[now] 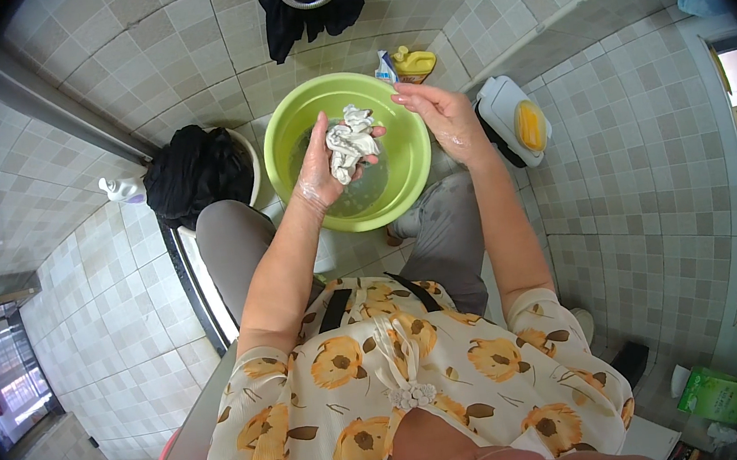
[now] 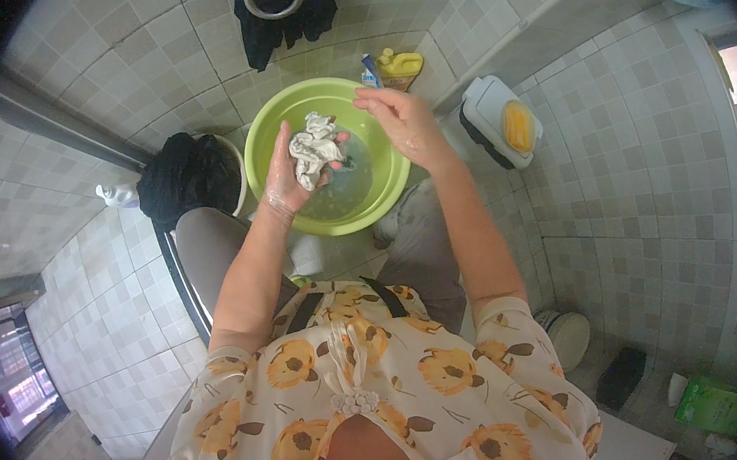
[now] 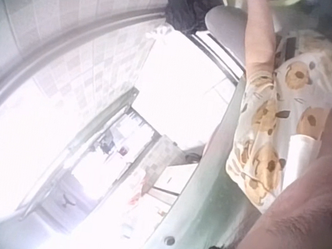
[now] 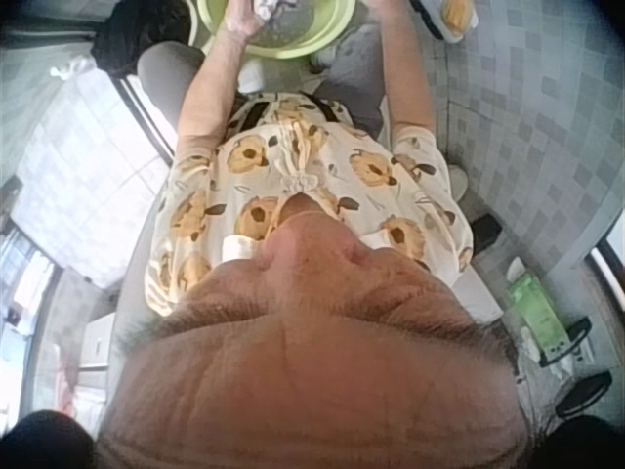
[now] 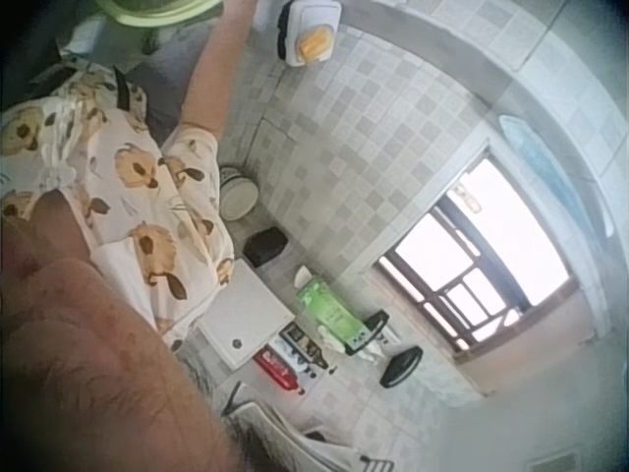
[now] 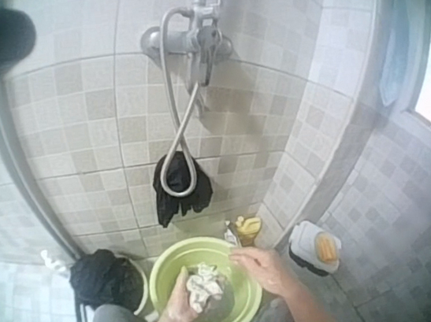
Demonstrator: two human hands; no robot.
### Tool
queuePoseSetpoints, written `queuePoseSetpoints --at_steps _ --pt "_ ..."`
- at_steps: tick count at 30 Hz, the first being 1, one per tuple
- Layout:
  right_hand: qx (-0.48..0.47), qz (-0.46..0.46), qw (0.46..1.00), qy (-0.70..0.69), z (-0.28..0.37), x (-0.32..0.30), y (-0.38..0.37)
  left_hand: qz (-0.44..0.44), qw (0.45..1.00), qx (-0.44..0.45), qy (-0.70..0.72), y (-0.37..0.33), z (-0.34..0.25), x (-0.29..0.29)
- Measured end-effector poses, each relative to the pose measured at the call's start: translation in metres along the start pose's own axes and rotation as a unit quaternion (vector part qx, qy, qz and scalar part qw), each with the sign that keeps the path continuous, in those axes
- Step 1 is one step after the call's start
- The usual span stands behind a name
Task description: The person washes a black sock and a white cloth in a green basin of soapy water by hand, rubbing and squeezing the items.
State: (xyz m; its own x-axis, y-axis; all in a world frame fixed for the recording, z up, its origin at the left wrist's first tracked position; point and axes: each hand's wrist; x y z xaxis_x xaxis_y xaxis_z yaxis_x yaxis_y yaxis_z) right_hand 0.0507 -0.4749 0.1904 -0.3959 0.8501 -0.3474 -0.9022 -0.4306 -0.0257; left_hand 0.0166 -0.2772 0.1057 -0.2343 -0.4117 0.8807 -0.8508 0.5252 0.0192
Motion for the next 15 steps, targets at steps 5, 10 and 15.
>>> queuePoseSetpoints --at_steps 5,10,15 --pt "-0.004 0.000 0.984 0.180 0.008 0.004 0.000 -0.009 1.000 -0.011 -0.016 -0.001 0.000 -0.005" --pt "-0.080 0.020 0.935 0.344 0.010 -0.005 -0.006 -0.020 0.999 -0.023 -0.027 -0.002 0.000 -0.005" --pt "-0.106 -0.002 0.933 0.345 0.011 -0.012 -0.012 -0.023 0.999 -0.031 -0.035 0.000 -0.002 -0.001"
Point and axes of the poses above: each hand's wrist, its own y-axis away from the middle knuckle, its own x-axis out of the palm, z = x × y, and after that the axes turned 5 degrees about z, right-handed
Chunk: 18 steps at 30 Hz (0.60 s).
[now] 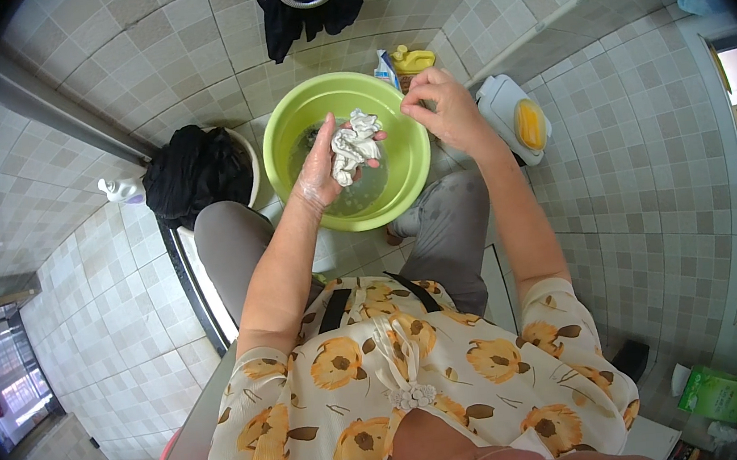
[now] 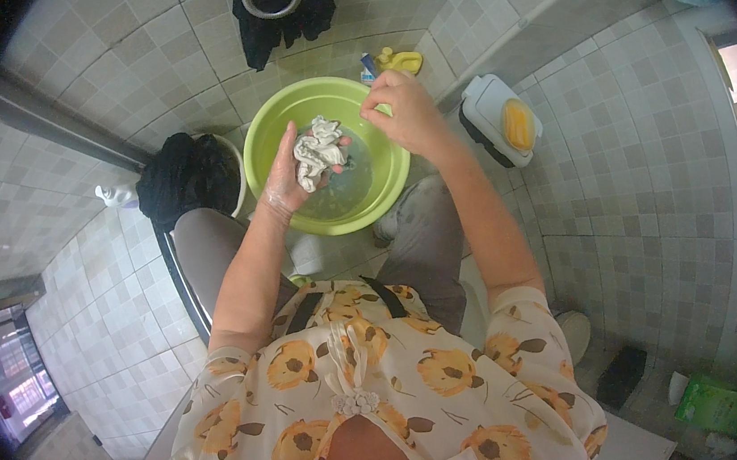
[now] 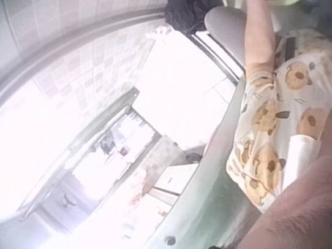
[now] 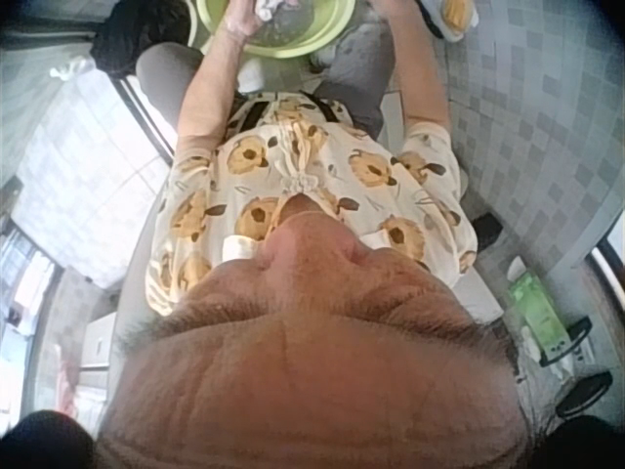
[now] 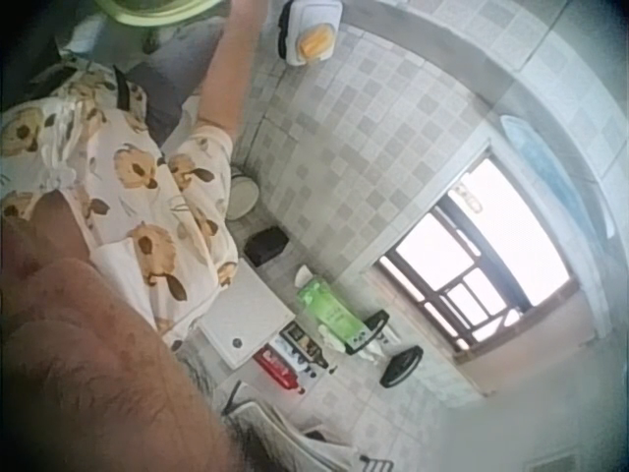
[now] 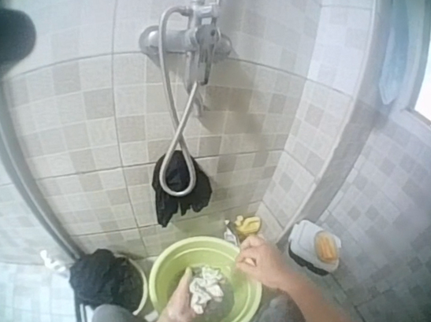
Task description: The person washes a black sock and a white cloth in a green basin of soapy water by hand, rubbing and squeezing the items.
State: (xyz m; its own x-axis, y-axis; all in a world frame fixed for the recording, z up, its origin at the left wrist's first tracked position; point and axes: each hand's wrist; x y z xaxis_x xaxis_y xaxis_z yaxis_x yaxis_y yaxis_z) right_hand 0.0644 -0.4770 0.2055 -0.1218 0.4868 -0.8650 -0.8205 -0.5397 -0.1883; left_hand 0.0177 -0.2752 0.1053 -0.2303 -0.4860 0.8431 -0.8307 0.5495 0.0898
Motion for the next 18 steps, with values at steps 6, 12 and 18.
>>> queuePoseSetpoints --at_steps 6,12,18 --pt "-0.003 -0.016 0.999 -0.028 0.001 -0.006 -0.008 -0.008 1.000 0.004 -0.028 0.000 0.002 -0.003" --pt "-0.042 -0.076 0.996 -0.006 0.003 -0.014 -0.017 -0.006 0.999 0.008 -0.049 -0.001 0.003 -0.003" --pt "-0.032 -0.047 0.998 -0.001 0.008 -0.032 -0.022 0.000 0.999 0.024 -0.035 -0.001 0.003 0.001"
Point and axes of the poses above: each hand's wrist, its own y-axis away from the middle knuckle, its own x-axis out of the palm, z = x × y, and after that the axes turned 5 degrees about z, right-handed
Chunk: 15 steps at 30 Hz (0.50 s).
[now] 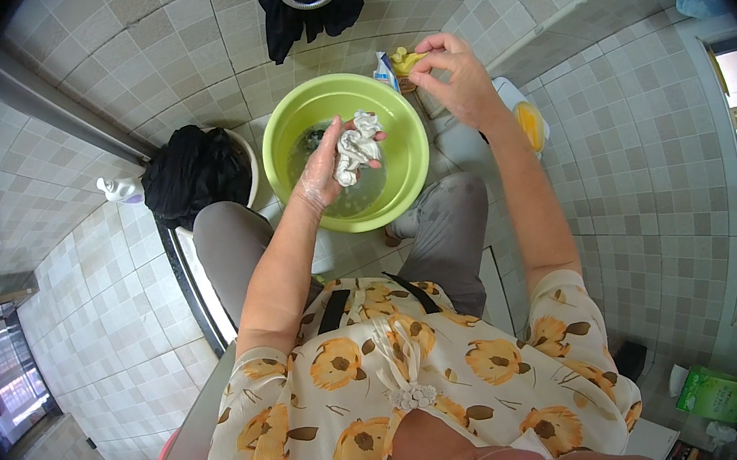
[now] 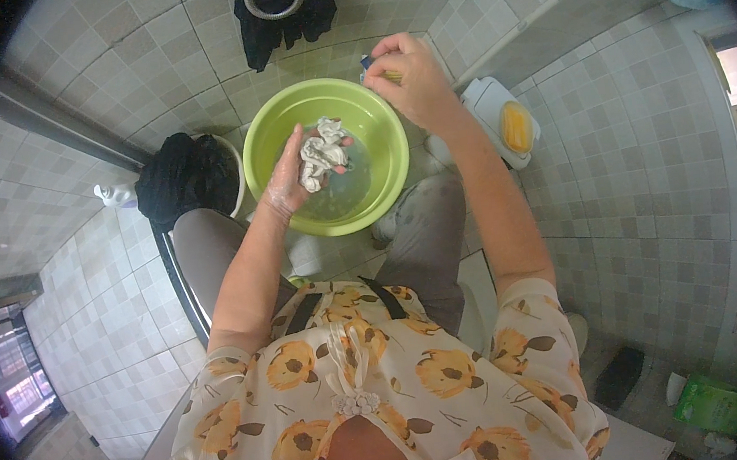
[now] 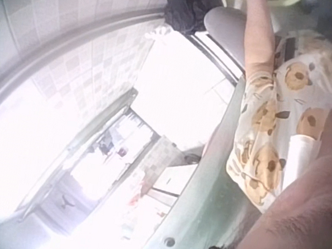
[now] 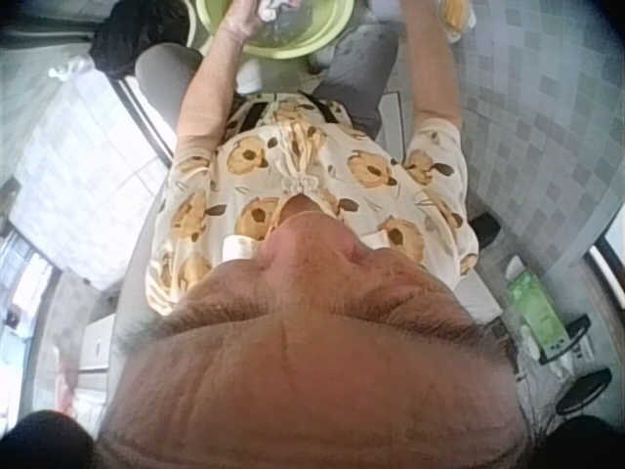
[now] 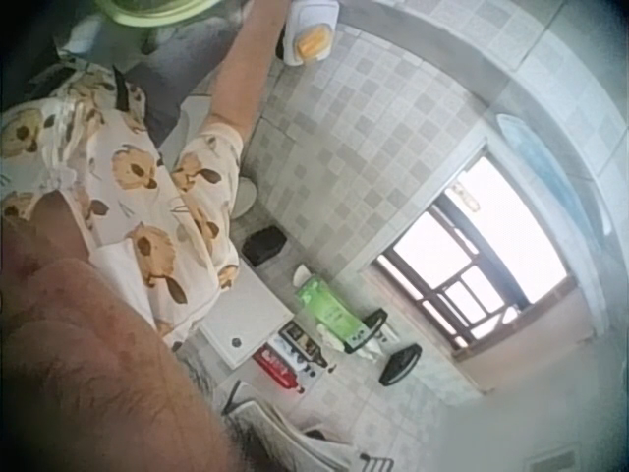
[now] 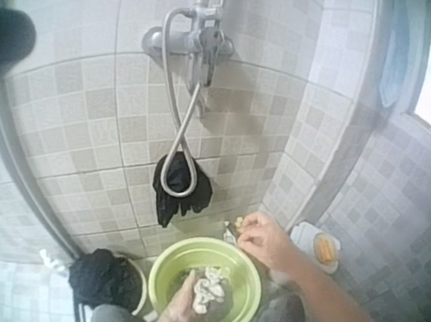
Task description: The person washes a black sock and a white cloth in a green basin of soapy water by hand, rubbing and squeezing the items.
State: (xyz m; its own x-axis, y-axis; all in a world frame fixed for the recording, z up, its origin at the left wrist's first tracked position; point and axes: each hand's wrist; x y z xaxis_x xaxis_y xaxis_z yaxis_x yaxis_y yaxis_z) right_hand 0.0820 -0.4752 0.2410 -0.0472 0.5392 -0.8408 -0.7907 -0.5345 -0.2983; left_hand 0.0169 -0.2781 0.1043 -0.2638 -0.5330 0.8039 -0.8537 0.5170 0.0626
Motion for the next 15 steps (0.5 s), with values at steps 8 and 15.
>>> queuePoseSetpoints --at_steps 8,15 --pt "-0.006 -0.050 0.999 0.005 -0.006 -0.004 -0.003 0.014 1.000 0.004 0.007 0.001 -0.001 -0.001" --pt "-0.001 -0.058 0.998 -0.013 -0.014 -0.011 -0.006 0.000 1.000 0.010 0.020 0.002 -0.002 0.002"
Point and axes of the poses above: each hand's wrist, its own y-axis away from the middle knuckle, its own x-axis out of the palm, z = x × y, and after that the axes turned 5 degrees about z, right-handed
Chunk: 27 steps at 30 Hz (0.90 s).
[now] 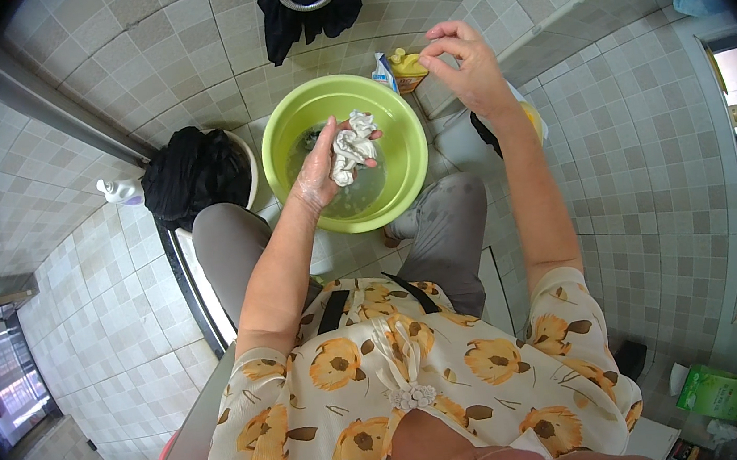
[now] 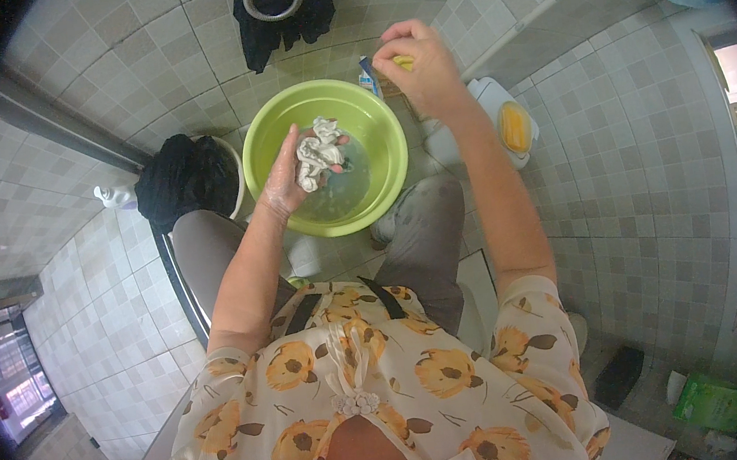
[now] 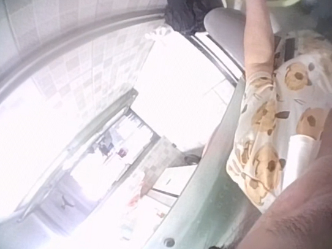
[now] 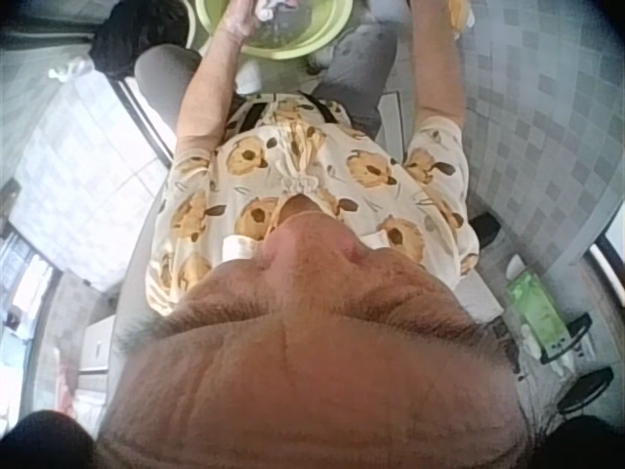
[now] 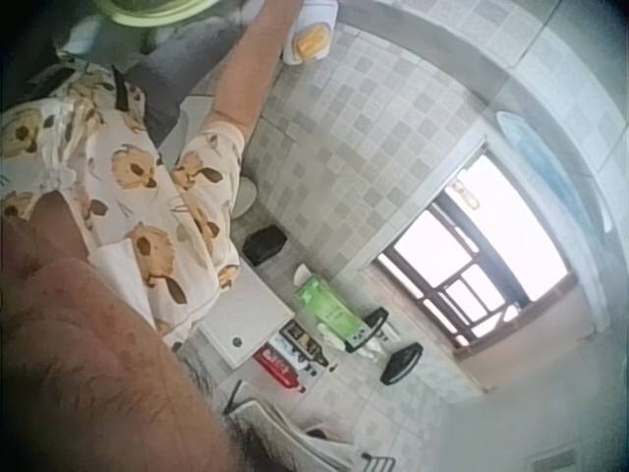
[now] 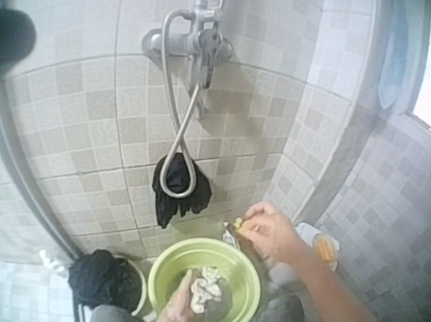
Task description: The person washes a black sock and a white cloth in a green basin of soapy water by hand, rubbing and squeezing the items.
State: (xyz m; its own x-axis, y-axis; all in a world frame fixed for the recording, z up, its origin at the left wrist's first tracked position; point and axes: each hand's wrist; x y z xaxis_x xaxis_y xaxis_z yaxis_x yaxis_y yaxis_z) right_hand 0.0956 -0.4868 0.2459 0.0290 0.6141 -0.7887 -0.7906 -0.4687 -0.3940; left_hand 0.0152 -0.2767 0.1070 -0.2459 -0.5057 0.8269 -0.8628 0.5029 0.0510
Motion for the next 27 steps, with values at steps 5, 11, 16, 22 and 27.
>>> queuePoseSetpoints --at_steps 5,11,16,22,27 --pt "0.015 -0.006 1.000 0.017 0.002 -0.009 -0.001 -0.002 1.000 -0.002 0.008 -0.001 0.002 -0.005" --pt "0.044 -0.007 0.999 0.006 -0.003 -0.019 0.001 -0.024 1.000 -0.008 0.011 -0.002 0.003 -0.008" --pt "0.041 -0.015 0.999 0.012 -0.009 -0.028 0.002 -0.029 1.000 -0.009 0.008 -0.003 0.005 -0.010" --pt "0.046 -0.029 0.998 0.026 -0.016 -0.034 0.004 -0.039 0.999 -0.006 -0.001 -0.003 0.008 -0.013" --pt "0.060 -0.034 0.997 0.016 -0.015 -0.038 0.006 -0.051 0.999 -0.010 -0.015 0.000 0.007 -0.018"
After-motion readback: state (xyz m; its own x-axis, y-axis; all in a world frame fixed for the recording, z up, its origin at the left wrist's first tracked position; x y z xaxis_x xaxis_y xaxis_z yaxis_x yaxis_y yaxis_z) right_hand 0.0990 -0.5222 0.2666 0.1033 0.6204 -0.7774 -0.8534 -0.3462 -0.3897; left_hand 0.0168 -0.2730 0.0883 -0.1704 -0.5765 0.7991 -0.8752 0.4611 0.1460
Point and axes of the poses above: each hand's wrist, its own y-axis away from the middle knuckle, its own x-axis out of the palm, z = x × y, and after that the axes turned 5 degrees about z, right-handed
